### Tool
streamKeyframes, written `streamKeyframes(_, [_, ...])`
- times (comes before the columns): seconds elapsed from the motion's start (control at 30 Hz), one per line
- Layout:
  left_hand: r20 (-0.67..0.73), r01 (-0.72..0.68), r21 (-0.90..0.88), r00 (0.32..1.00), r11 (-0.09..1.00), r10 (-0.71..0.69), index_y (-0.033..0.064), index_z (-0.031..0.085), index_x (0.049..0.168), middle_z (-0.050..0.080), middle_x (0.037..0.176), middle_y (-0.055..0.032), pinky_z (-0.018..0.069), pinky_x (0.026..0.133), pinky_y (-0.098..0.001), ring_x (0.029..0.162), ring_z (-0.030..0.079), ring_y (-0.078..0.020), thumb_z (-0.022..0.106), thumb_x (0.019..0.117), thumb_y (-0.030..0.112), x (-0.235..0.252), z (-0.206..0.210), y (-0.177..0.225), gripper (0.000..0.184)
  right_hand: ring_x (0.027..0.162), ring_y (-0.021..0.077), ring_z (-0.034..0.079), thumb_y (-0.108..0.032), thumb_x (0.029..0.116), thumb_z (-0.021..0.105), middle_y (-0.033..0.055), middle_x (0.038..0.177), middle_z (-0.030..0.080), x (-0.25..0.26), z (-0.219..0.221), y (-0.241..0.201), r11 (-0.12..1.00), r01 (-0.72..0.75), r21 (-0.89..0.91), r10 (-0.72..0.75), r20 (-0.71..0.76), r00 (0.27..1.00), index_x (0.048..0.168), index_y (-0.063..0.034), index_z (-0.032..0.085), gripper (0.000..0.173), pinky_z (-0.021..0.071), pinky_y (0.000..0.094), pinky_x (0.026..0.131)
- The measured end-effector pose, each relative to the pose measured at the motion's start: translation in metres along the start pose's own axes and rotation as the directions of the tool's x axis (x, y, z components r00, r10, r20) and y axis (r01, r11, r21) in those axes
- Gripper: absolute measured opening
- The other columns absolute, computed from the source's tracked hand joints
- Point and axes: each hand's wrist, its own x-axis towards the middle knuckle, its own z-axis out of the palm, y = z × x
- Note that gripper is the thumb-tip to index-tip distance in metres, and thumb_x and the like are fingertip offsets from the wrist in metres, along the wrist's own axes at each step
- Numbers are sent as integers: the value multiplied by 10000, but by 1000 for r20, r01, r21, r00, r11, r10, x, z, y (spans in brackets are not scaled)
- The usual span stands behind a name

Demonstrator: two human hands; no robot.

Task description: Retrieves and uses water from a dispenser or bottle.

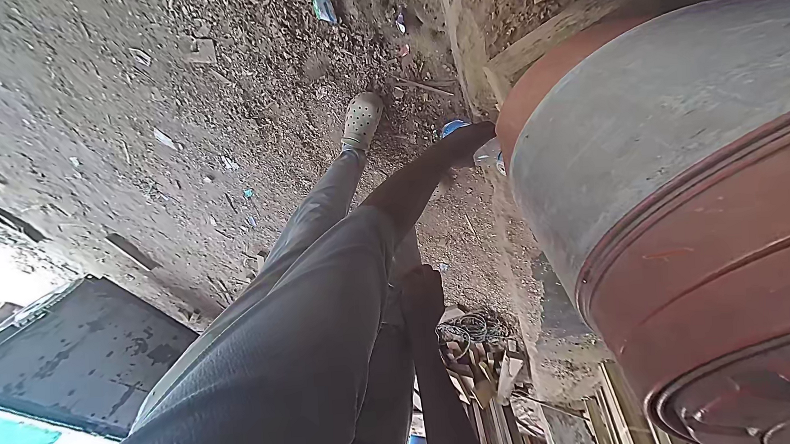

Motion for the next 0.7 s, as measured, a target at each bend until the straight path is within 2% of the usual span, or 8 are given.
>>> streamKeyframes(0.3, [-2,8,3,1000,1000,-8,33,496,1473,507,1516,-157,405,1178,-449,1418,479,-307,926,696,68,-1,0,1,888,1029,300,681,-405,991,573,110,1136,680,4,-1,2,1000,12,4,-12,-11,1000,1143,-147,711,329,568,541,773])
streamKeyframes(0.7, [26,20,2,999,1000,-20,27,493,1476,495,1529,-162,392,1188,-448,1432,464,-307,924,698,62,2,-3,0,891,1018,290,684,-395,991,560,107,1113,684,7,-6,-2,999,16,28,-16,-9,1000,1121,-145,715,321,568,545,766])
